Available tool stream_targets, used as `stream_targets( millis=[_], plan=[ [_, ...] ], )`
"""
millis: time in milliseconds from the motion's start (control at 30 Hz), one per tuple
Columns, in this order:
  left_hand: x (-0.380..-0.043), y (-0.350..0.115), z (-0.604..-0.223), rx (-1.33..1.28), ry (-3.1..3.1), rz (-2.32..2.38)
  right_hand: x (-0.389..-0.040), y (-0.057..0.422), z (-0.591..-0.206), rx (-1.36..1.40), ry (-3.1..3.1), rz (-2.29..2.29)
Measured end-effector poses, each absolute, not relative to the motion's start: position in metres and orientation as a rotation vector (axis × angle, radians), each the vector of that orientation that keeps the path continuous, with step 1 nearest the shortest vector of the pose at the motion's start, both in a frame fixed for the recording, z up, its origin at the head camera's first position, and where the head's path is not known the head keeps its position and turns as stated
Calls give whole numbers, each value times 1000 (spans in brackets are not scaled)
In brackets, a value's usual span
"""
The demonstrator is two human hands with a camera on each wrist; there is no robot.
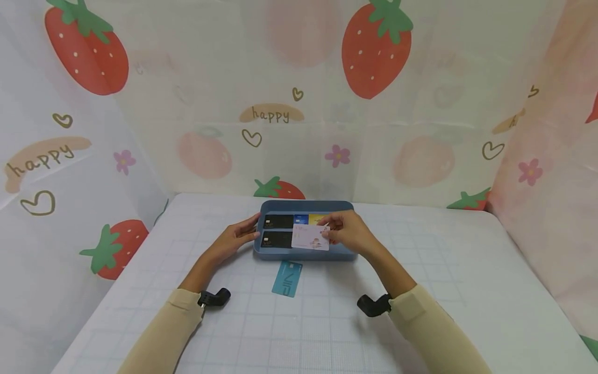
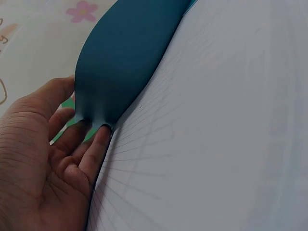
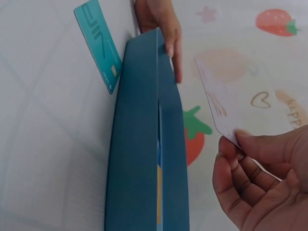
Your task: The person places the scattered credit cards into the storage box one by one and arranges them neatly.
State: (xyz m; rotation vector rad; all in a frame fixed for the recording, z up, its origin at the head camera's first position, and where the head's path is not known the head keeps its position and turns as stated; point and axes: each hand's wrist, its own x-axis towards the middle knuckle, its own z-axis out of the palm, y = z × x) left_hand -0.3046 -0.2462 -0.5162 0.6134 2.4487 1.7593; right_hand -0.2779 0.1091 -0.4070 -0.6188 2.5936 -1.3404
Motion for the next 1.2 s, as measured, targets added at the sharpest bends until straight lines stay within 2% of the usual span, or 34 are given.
stream_targets(
  millis=[1200],
  plan=[
    [-313,-246,-520,623,2423,1773,-314,93,-427,-400,2643,-1339]
  ],
)
